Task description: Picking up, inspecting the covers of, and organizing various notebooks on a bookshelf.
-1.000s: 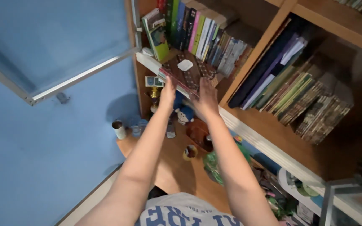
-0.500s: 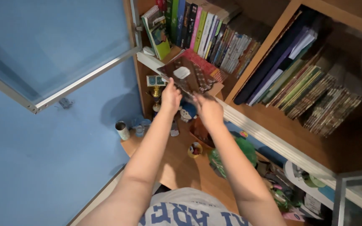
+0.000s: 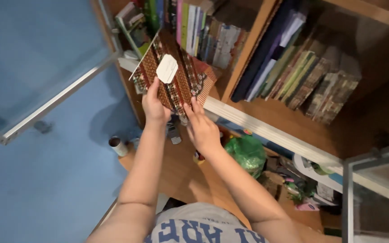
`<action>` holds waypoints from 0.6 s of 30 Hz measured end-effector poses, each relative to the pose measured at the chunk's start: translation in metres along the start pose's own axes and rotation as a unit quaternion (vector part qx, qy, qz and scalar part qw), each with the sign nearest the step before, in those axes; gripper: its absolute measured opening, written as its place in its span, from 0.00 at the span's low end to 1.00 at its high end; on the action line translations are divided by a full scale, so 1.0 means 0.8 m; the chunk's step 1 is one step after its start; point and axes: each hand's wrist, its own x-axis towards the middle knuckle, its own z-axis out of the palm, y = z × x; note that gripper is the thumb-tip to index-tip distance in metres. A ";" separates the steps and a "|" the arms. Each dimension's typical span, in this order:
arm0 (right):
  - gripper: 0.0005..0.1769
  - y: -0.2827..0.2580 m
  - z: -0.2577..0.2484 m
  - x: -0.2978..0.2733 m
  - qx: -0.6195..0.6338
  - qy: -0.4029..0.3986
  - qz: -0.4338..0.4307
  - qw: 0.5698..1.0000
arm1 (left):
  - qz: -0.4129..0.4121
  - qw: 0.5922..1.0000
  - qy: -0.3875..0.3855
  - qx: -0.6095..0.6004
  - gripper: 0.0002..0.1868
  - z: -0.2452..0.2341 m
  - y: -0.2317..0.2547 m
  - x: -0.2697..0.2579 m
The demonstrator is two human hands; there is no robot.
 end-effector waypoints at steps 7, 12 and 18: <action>0.51 0.042 -0.024 -0.051 0.030 0.041 0.064 0.997 | -0.079 0.977 -0.179 0.083 0.27 0.059 -0.043 -0.122; 0.44 0.114 -0.047 -0.109 0.099 0.096 0.161 0.977 | 0.181 0.845 -0.454 0.216 0.33 0.156 -0.116 -0.158; 0.37 0.146 -0.165 -0.129 0.203 0.141 0.338 0.908 | 0.174 0.785 -0.555 0.212 0.43 0.237 -0.172 -0.190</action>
